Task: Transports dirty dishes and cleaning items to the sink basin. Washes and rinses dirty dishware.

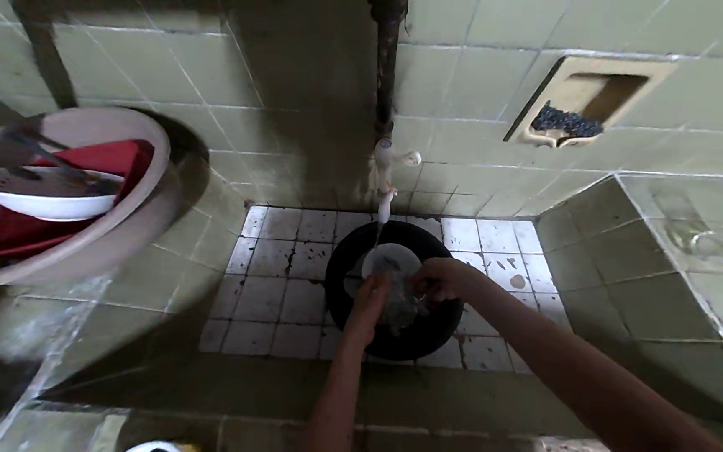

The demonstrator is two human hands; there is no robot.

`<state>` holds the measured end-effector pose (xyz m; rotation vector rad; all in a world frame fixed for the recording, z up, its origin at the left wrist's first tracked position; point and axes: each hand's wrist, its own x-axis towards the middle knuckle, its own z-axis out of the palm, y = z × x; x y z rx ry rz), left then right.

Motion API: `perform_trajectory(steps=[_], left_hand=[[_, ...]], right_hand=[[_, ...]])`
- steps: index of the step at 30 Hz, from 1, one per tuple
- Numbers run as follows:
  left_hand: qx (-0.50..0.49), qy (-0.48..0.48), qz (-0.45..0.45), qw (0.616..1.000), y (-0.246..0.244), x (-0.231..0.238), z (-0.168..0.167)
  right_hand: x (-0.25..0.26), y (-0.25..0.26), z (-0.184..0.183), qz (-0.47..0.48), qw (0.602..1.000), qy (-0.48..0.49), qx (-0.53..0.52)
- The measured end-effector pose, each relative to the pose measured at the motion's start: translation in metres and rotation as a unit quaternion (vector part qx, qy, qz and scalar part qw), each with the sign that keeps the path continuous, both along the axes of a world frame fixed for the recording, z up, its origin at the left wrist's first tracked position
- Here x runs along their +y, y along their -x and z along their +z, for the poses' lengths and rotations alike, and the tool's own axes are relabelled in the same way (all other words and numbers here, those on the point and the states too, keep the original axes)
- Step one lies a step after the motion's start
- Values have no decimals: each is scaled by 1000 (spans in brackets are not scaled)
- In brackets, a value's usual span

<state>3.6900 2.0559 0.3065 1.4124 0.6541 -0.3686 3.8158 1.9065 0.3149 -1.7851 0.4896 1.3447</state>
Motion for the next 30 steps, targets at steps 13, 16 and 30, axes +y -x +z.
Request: perform_trajectory(steps=[13,16,30], left_hand=[[-7,35,84,996,-9,-1,2],[-55,124,143,980,-13,7,3],[-77,209,245,944,-19,10,-1]], right_hand=[[-15,5,38,92,975,-81,-186],[19,-4,25,48,941,-101,-318],[56,2,6,-136,935,-123,-304]])
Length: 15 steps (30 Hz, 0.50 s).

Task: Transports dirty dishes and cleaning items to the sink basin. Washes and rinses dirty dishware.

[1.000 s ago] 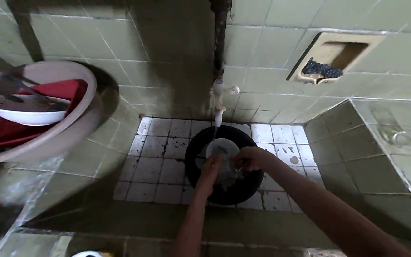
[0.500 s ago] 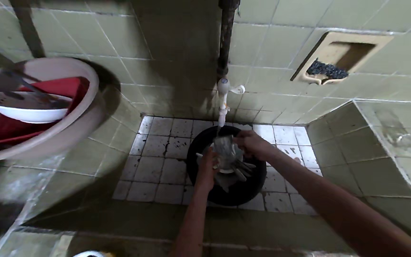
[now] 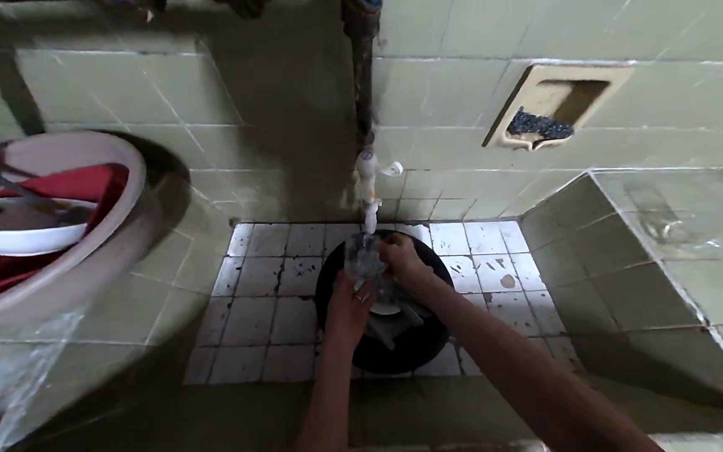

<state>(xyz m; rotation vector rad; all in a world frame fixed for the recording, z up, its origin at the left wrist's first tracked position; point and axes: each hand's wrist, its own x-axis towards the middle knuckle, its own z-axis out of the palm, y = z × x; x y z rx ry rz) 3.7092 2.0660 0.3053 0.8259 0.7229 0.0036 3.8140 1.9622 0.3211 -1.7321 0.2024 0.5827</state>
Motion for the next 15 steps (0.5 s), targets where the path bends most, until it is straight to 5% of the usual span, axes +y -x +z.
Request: perform_trajectory(steps=[4,8,13,15], left_hand=[[-8,32,35,999,2,2,1],[-8,-12,-58,998,0,-6,0],[24,-83,-174,981,5,-12,-5],[23,-102,-214,971,5,-14,-20]], right_hand=[[-16,12,-3,-22,992,-83,87],[-56,35,-5,-44,964,-170,199],[-92,62,-13,-155,852,-358,350],[-116,79,-5,-160,847,-373,344]])
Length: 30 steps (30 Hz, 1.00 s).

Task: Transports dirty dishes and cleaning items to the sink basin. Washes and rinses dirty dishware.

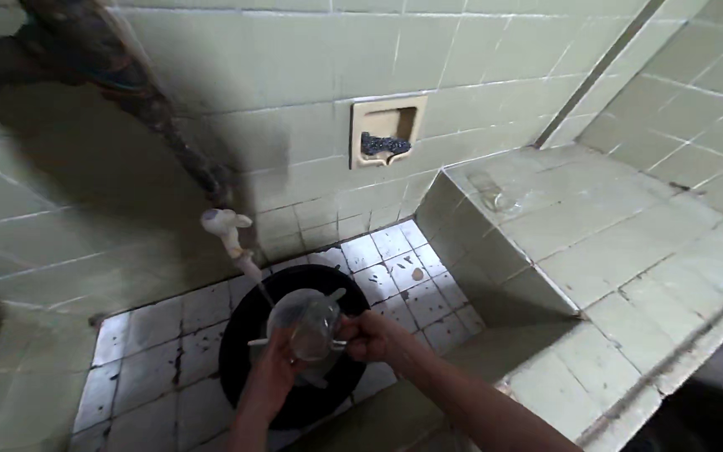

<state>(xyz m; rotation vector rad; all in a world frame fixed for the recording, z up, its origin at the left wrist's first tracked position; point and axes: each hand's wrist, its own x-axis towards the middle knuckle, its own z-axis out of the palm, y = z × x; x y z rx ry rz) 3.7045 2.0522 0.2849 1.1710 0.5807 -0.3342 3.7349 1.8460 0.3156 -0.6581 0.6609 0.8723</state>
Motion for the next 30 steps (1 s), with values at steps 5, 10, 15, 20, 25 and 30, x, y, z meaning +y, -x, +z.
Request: perform_trajectory(steps=[5,10,15,20,25,30], left_hand=[[-61,-40,9,997,-54,6,-16],[-119,-24,100,988,-105,12,-30],[-128,-56,182,973,-103,15,-33],[-97,-154,83,980,-61,0,-18],[-5,-217,84,973,-28,-10,-12],[-2,-309,-9,951,-16,-6,-15]], right_hand=[[-84,39,43,-49,931,238,-274],[-185,54,82,-185,711,521,-433],[-279,39,75,-237,584,663,-403],[-319,9,64,-293,560,714,-303],[-329,-1,57,-290,578,713,-272],[-332,-10,40,-337,569,697,-279]])
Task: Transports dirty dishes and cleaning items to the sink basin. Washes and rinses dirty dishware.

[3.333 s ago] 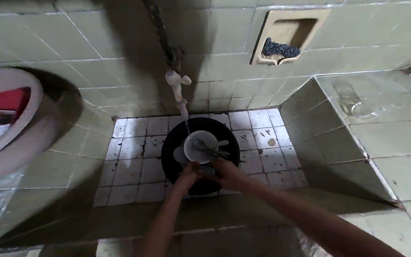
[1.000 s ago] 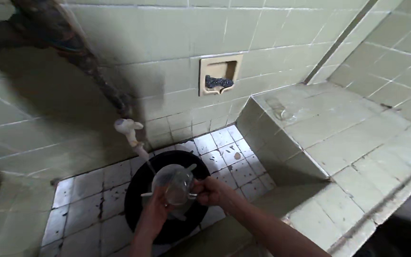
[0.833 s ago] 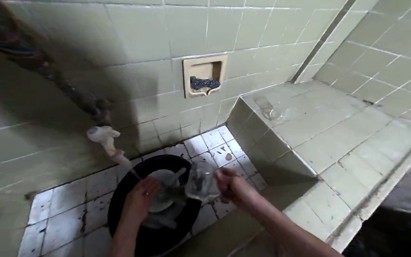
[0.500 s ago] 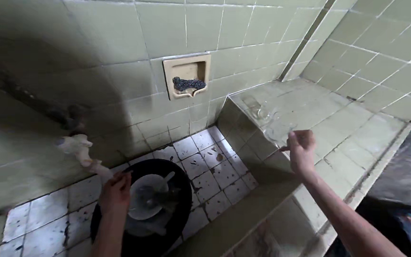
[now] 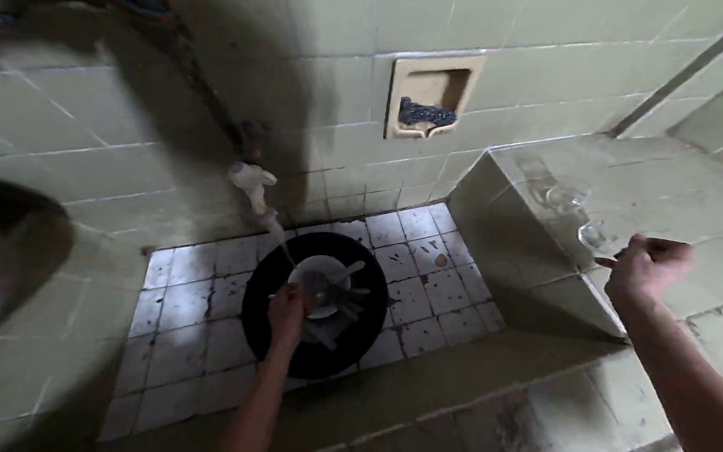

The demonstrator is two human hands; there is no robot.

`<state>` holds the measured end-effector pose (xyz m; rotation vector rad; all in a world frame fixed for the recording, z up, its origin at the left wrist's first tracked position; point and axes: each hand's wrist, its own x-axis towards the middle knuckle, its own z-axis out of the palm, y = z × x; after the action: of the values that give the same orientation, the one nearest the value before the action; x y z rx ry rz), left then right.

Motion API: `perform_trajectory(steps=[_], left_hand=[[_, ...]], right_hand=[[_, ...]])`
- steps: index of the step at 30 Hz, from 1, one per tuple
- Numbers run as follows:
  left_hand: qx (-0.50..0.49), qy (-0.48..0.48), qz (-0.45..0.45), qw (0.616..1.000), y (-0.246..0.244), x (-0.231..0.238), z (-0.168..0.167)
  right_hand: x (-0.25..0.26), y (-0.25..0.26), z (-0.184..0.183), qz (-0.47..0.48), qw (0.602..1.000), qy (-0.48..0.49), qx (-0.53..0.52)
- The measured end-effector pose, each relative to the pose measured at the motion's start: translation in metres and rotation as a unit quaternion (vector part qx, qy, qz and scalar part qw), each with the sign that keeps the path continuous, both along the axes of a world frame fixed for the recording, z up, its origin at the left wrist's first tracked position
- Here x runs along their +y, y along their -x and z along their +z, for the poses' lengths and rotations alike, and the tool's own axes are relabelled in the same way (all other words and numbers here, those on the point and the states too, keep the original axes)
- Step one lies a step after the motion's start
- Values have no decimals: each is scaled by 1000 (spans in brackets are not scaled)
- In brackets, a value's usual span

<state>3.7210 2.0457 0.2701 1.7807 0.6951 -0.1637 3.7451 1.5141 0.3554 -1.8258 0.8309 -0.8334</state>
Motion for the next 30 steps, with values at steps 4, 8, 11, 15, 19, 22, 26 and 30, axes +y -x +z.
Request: perform_trajectory(steps=[4,8,11,15,19,22,26,30], left_hand=[[-39,-162,-192,967,-8,-14,1],[-21,-194,-319,928,-32,-36,-24],[1,-207,-343,916,-38,-43,-35],[-47,-202,-363,908,-35,-28,-39],[-54,-117,-330,935,-33,3,-27],[-68,-206,-243,945,-21,26,-13],[0,-387,-371,844,-20,48,-29],[78,-426,-385,815,-15,32,-21]], right_hand=[[-1,-8,-7,6,999,-23,-28],[-4,-10,-9,14,999,-34,-14],[3,5,-5,14,999,-38,4],[35,52,-14,83,996,-35,-1],[157,65,-18,382,921,37,62],[257,41,-30,574,801,34,165],[359,-6,-67,638,685,205,285],[406,-16,-96,592,636,259,422]])
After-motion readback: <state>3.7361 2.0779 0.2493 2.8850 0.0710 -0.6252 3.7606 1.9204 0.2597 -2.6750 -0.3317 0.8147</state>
